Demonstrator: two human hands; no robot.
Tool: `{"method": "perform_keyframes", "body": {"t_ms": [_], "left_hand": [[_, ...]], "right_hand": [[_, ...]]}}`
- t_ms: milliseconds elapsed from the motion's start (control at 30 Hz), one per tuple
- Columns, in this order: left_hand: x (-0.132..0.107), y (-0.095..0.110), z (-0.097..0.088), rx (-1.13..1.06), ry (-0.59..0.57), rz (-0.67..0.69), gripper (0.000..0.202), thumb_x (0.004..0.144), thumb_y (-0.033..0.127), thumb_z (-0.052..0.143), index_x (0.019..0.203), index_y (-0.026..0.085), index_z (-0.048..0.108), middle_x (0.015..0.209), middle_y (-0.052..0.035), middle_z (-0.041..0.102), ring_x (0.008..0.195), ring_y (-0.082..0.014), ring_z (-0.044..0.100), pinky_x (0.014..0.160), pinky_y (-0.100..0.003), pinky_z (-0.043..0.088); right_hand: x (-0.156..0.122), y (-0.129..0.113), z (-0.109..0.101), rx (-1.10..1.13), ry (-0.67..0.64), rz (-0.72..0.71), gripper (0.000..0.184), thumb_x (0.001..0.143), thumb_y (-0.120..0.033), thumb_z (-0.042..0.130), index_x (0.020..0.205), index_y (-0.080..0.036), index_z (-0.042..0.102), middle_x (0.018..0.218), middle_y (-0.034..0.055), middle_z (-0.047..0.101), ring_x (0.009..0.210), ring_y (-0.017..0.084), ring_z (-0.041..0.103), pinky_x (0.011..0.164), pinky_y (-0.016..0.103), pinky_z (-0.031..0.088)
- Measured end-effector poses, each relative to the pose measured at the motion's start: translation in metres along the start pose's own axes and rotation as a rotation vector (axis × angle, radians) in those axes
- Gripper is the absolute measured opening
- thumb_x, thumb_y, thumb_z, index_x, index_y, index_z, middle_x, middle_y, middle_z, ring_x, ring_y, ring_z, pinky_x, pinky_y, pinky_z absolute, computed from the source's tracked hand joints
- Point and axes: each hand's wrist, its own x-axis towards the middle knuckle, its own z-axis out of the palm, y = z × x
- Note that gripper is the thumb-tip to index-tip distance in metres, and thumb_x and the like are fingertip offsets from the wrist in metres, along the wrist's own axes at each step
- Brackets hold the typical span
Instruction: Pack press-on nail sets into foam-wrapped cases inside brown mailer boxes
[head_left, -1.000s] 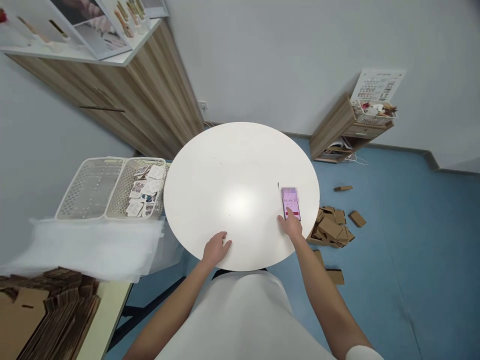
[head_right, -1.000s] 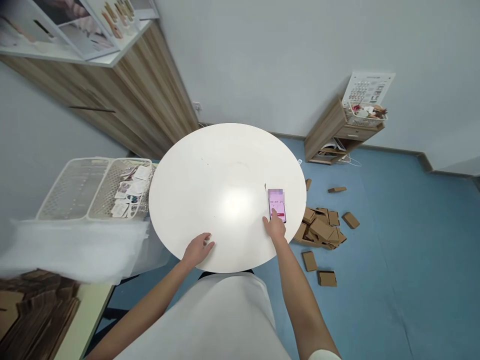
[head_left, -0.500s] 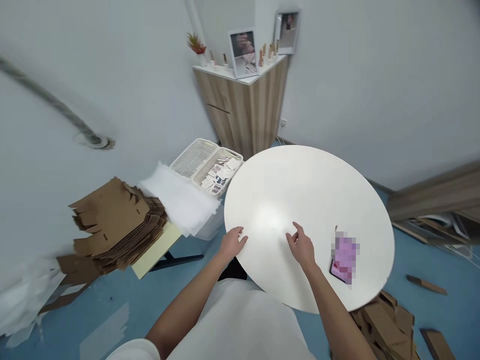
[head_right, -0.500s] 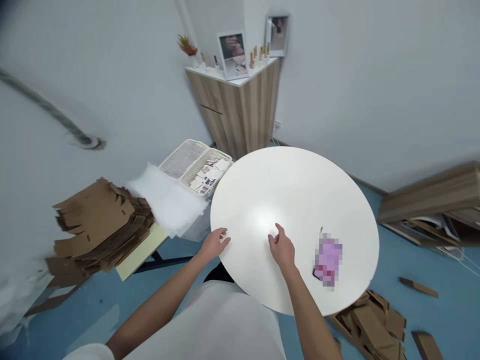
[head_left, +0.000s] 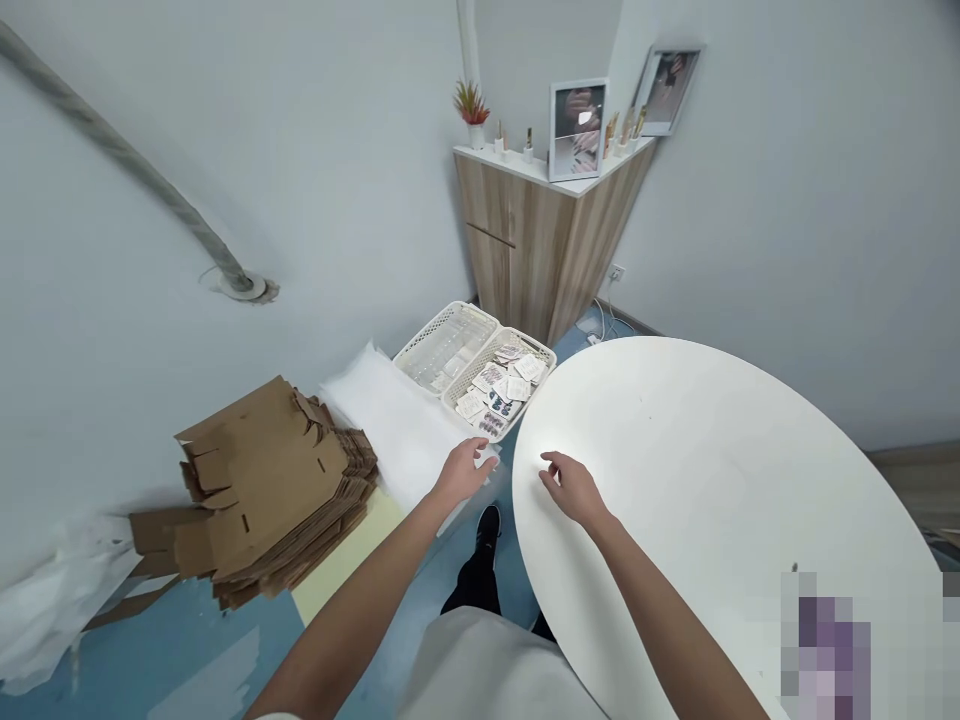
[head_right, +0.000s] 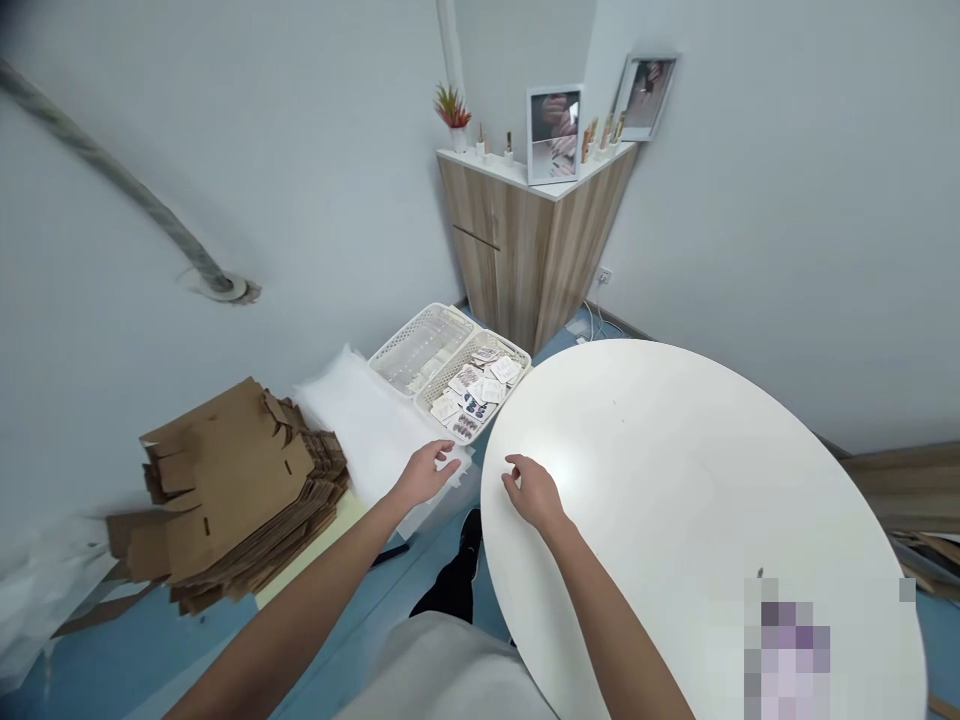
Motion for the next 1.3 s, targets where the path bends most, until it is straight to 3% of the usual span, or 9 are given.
{"method": "perform_keyframes", "body": {"t_ms": [133,233,433,567,767,1100,1300], "left_hand": [[0.051,-0.01,-0.019,-0.045,-0.08,-0.001,0.044,0.071,0.042,0.056,0.109,0.02,0.053,0.112,-0.0076,0.056,0.091,-0.021,0.056,0.079,-0.03,0.044],[0.084,-0.02,-0.023,-0.055,-0.156,-0.021,0.045,0.07,0.039,0.058,0.108,0.018,0.053,0.11,-0.0085,0.057,0.092,-0.0214,0.056,0.081,-0.031,0.043],[0.137,-0.039,-0.005,-0.294,-0.255,-0.141,0.049,0.072,0.023,0.055,0.118,0.015,0.042,0.121,-0.0133,0.05,0.102,-0.0209,0.053,0.083,-0.031,0.043],[0.161,-0.044,0.011,-0.428,-0.285,-0.205,0.059,0.071,0.014,0.052,0.126,0.015,0.032,0.13,-0.0152,0.04,0.113,-0.0214,0.045,0.087,-0.032,0.041],[0.176,-0.047,0.02,-0.404,-0.305,-0.216,0.056,0.069,0.014,0.05,0.124,0.015,0.037,0.131,-0.0127,0.039,0.118,-0.0222,0.04,0.093,-0.032,0.035],[0.182,-0.047,0.023,-0.448,-0.351,-0.251,0.054,0.064,0.011,0.048,0.118,0.011,0.045,0.126,-0.0125,0.046,0.112,-0.0201,0.045,0.091,-0.03,0.037],[0.176,-0.043,0.016,-0.464,-0.294,-0.229,0.05,0.063,0.009,0.049,0.112,0.01,0.051,0.116,-0.012,0.054,0.105,-0.0192,0.05,0.087,-0.029,0.041]], "right_hand": [[0.053,-0.025,0.015,-0.043,0.013,0.01,0.034,0.077,-0.032,0.043,0.107,-0.021,0.053,0.097,0.0057,0.059,0.086,0.018,0.054,0.074,0.031,0.042],[0.083,-0.035,0.024,-0.067,0.0,0.031,0.034,0.076,-0.03,0.046,0.106,-0.019,0.055,0.104,0.0071,0.058,0.093,0.02,0.053,0.08,0.032,0.041],[0.131,-0.042,0.041,-0.042,-0.032,0.154,0.039,0.075,-0.023,0.045,0.114,-0.02,0.05,0.11,0.0058,0.057,0.093,0.018,0.054,0.081,0.03,0.042],[0.154,-0.047,0.054,-0.174,-0.094,0.132,0.042,0.071,-0.021,0.051,0.113,-0.017,0.052,0.126,0.0096,0.045,0.115,0.024,0.039,0.091,0.035,0.034],[0.171,-0.052,0.072,-0.39,-0.189,0.189,0.04,0.07,-0.024,0.054,0.11,-0.021,0.053,0.139,0.0069,0.025,0.114,0.029,0.033,0.087,0.041,0.032],[0.181,-0.048,0.082,-0.471,-0.185,0.201,0.045,0.073,-0.028,0.05,0.118,-0.021,0.046,0.138,0.0078,0.027,0.11,0.03,0.033,0.084,0.043,0.031],[0.175,-0.053,0.084,-0.449,-0.137,0.19,0.048,0.076,-0.028,0.046,0.123,-0.02,0.04,0.138,0.0092,0.028,0.111,0.029,0.033,0.086,0.042,0.029]]}}
